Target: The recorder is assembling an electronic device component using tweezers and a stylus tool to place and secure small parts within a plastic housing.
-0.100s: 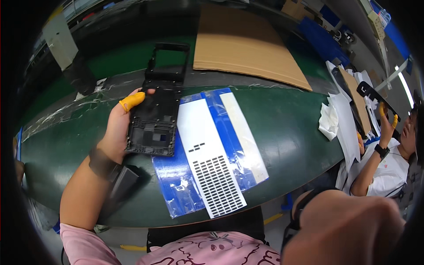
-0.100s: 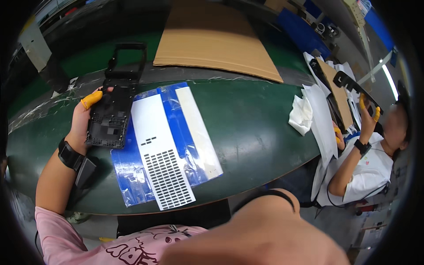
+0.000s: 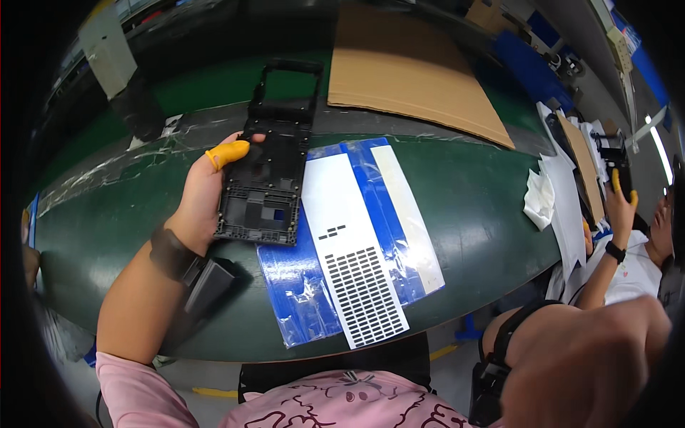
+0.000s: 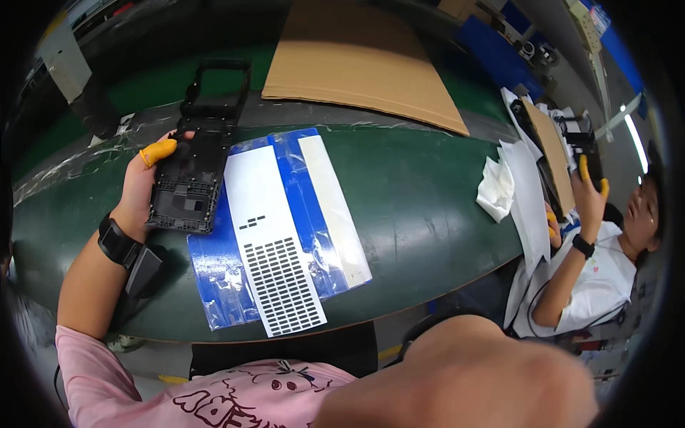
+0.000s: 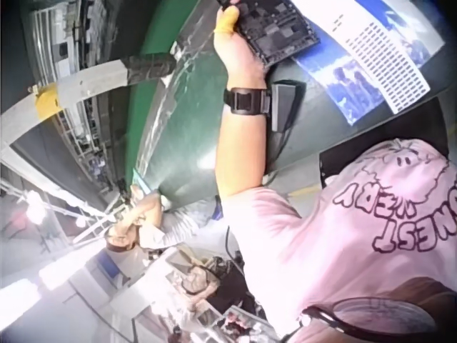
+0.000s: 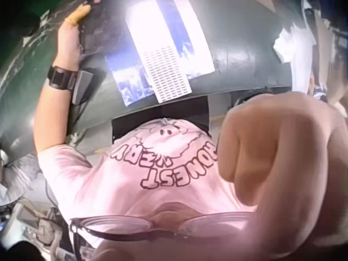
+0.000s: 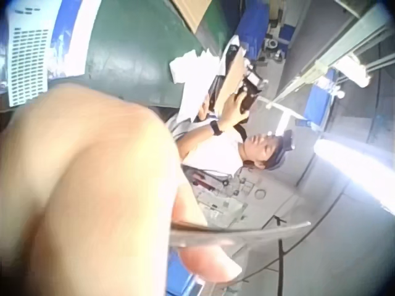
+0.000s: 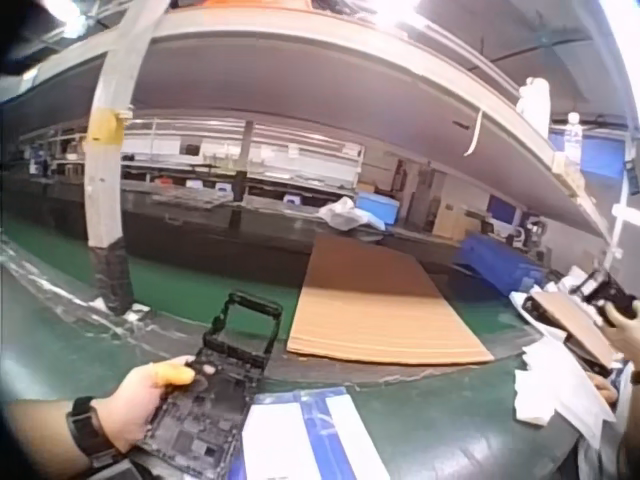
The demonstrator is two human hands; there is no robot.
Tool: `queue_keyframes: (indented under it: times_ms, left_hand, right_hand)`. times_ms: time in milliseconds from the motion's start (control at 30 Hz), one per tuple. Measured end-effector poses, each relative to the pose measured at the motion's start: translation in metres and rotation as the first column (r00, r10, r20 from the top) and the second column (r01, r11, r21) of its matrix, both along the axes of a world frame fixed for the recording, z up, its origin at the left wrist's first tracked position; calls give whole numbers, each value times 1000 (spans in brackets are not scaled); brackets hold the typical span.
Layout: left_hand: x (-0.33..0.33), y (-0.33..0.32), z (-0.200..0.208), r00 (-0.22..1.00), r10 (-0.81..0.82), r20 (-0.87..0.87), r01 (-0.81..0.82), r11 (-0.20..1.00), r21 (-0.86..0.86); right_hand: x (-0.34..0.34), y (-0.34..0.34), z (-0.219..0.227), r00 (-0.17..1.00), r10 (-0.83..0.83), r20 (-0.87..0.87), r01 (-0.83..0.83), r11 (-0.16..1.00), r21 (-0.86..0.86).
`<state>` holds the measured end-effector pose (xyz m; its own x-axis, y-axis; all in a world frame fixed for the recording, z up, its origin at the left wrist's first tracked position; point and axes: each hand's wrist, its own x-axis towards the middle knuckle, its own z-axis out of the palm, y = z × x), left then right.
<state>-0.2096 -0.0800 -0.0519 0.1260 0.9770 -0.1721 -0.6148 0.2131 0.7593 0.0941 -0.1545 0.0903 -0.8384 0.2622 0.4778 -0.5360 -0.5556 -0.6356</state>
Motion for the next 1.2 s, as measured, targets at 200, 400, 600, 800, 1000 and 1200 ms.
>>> queue_keyframes:
  times_ms: [200,400,600,800,1000,1200]
  left_hand:
    - [8,2,1,1000,1,0,-1,1000,26]
    - [-7,-1,-5,999,-18,47,17,1000,25]
    - [6,-1,4,1000,0,29,1,1000,-6]
    - [2,2,1,999,-3,48,2,1000,15]
    - [1,0,6,999,-19,35,19,1000,8]
    - [8,-7,9,998,33,52,-31,999,-42]
  right_hand:
    - [-40,-13,-44,679,-581,-448,613,785,-90]
    - [-98,-55,-84,946,-311,-91,303,949,-92]
    - [-133,-70,-92,714,-372,-593,204,921,-332]
    - [-113,-59,-86,933,-90,-347,-1,967,-255]
    - [-112,-60,-76,957,-82,-280,20,976,-217]
    - [-102,-40,-82,996,2,-94,0,1000,25]
